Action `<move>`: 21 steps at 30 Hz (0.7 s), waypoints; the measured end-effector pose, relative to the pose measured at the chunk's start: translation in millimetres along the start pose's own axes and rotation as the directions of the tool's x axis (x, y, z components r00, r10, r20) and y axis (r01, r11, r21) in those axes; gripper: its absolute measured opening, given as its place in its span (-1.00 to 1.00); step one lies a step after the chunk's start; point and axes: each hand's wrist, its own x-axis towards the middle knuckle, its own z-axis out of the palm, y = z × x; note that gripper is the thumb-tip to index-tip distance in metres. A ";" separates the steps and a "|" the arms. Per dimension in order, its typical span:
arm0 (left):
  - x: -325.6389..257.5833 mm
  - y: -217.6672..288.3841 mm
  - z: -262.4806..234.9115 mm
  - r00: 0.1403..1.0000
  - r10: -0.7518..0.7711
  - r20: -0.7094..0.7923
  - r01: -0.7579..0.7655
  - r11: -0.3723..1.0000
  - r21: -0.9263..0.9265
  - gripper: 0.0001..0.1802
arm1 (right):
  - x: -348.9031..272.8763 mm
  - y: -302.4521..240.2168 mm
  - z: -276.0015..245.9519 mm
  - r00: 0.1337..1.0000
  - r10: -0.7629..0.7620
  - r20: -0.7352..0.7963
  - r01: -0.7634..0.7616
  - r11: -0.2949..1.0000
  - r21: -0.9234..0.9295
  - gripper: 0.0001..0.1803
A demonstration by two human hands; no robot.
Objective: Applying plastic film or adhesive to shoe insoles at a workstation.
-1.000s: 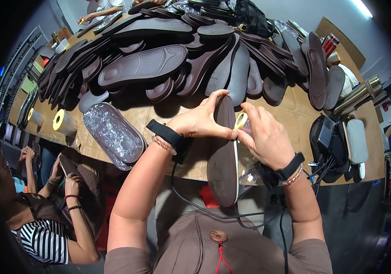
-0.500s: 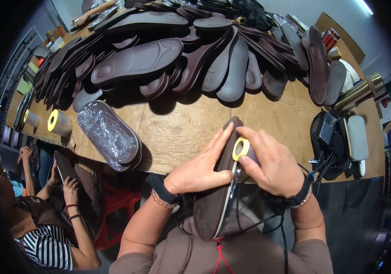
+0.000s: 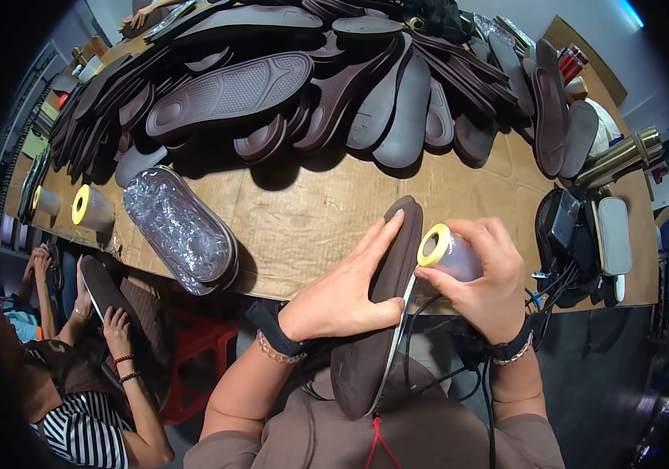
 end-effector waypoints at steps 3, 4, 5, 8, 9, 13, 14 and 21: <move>-0.8 -2.0 0.9 1.000 0.014 -0.007 -0.014 1.000 0.012 0.25 | -1.1 -5.5 2.3 1.000 -0.008 -0.015 0.007 0.997 -0.071 -0.40; -0.8 -1.5 0.9 1.000 0.013 -0.007 -0.013 1.000 0.010 0.25 | -1.3 -7.3 2.5 1.000 -0.008 -0.013 0.007 0.997 -0.071 -0.40; -0.9 -0.1 0.8 1.000 -0.002 -0.004 0.002 1.000 -0.002 0.25 | -1.3 -9.1 2.3 1.000 -0.006 -0.015 0.004 0.996 -0.089 -0.40; -1.5 0.6 1.2 1.000 -0.014 -0.004 0.014 1.000 -0.020 0.24 | -0.9 -14.9 2.3 1.000 -0.006 -0.016 0.005 0.994 -0.114 -0.41; -1.5 0.3 1.4 1.000 -0.009 -0.006 0.009 1.000 -0.027 0.24 | -0.8 -16.1 2.3 1.000 -0.008 -0.018 0.005 0.992 -0.122 -0.41; -1.7 -1.3 1.3 1.000 0.004 -0.004 -0.005 0.999 -0.035 0.24 | -0.5 -17.9 2.4 0.999 -0.024 -0.022 0.020 0.988 -0.154 -0.41; -1.5 -2.8 1.3 0.999 0.039 -0.007 -0.040 0.999 -0.017 0.23 | -0.4 -18.2 2.4 0.999 -0.022 -0.023 0.018 0.988 -0.153 -0.41; 3.1 -0.4 -2.2 0.998 0.057 0.013 -0.057 0.998 0.032 0.27 | 2.2 -23.0 -0.7 1.000 0.012 0.024 -0.008 0.985 -0.172 -0.42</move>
